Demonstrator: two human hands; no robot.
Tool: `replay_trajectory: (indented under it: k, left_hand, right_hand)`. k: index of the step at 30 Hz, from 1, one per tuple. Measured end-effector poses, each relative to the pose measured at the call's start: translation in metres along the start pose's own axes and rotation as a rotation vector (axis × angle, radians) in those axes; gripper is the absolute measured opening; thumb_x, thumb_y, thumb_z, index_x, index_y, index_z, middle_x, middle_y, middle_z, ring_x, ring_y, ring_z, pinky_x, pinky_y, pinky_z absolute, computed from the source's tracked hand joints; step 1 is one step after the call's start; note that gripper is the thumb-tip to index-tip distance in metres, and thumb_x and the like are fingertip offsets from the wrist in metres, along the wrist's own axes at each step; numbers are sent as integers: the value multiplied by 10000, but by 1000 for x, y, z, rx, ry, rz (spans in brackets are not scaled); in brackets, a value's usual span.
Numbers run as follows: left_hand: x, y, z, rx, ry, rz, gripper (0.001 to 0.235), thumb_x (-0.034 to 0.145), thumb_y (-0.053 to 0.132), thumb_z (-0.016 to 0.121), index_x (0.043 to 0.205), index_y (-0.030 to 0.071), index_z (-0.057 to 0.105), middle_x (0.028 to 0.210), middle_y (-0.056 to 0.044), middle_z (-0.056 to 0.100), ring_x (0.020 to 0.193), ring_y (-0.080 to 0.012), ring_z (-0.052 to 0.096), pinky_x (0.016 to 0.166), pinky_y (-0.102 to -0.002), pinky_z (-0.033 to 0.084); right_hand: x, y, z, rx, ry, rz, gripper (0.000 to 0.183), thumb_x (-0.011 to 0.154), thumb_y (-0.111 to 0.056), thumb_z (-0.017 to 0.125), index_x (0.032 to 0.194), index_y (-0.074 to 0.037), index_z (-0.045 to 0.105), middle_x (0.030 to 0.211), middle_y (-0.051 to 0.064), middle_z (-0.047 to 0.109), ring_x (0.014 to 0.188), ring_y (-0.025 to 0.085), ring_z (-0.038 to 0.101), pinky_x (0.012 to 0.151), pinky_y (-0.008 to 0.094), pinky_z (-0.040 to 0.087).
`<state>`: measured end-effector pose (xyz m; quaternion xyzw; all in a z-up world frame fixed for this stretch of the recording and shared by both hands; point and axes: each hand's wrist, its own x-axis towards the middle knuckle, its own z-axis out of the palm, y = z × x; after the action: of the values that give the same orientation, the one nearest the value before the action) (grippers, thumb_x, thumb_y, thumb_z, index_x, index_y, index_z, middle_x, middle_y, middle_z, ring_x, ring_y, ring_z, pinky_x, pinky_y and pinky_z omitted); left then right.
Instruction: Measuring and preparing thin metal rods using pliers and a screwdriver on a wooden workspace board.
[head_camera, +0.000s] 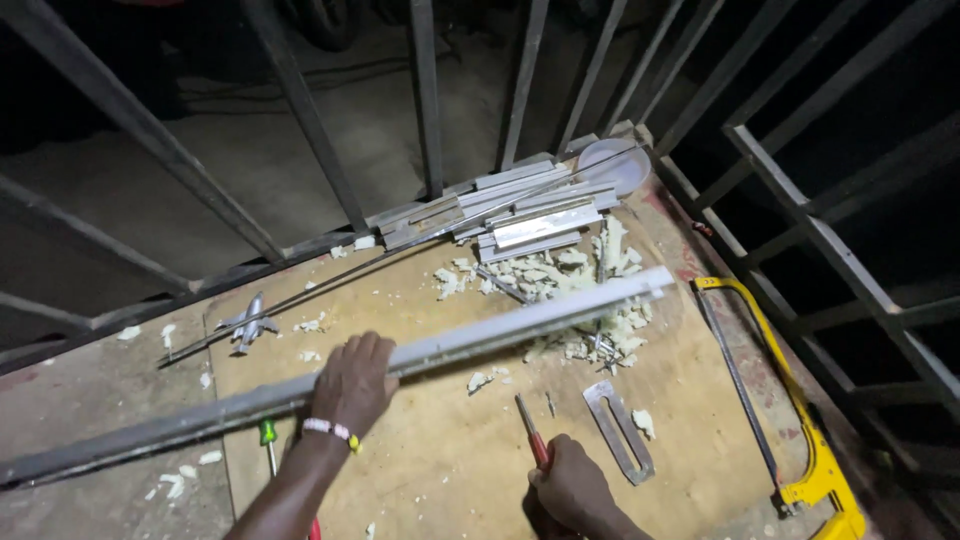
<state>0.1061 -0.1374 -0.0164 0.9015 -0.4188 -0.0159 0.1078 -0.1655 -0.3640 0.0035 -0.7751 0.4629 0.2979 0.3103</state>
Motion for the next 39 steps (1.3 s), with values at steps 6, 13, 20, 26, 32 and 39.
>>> replay_trajectory:
  k: [6,13,20,26,32,39]
  left_hand:
    - [-32,36,34,86,3,31,456,769,338,919,1087,203,621,1034,-22,619,910,-268,586,810,-423,471]
    - [-36,29,61,188,16,15,559,740,593,913,1024,225,603,970,6,591,871,-247,579,761,-422,443]
    - [-20,65,24,-20,-280,130,497,851,458,903,1069,121,610,1022,-124,652,864,-358,623,735,-495,514]
    - [13,90,-27,-179,-784,-175,579,936,412,780,1430,229,541,1381,-56,680,1249,-323,657,1052,-433,519]
    - [7,53,-49,45,-847,-4,755,925,573,770,1534,248,465,1419,-62,694,1373,-293,638,1137,-512,536]
    - [-2,149,-287,143,-805,-63,654,948,517,745,1510,254,537,1365,-63,721,1331,-318,664,1114,-526,551]
  right_hand:
    - [-8,-1,-2,43,20,-35,222,889,-348,690,986,-183,578,1019,55,697,909,311,705,807,435,521]
    - [2,4,-1,35,46,-82,253,874,-355,727,957,-176,569,987,45,676,875,303,691,789,432,514]
    - [-9,4,-2,69,19,-77,182,882,-289,650,981,-164,564,988,39,641,834,269,659,762,399,502]
    - [-13,-18,-56,-349,-396,-313,205,703,-370,796,869,-259,845,826,-87,811,773,21,725,707,230,545]
    - [-4,-21,-205,-635,-349,-552,700,810,-503,867,1381,-131,708,1316,196,750,1285,420,683,1106,559,551]
    - [105,51,-240,-626,69,-560,546,828,-366,852,1312,-155,712,1242,133,776,1249,397,719,1087,548,560]
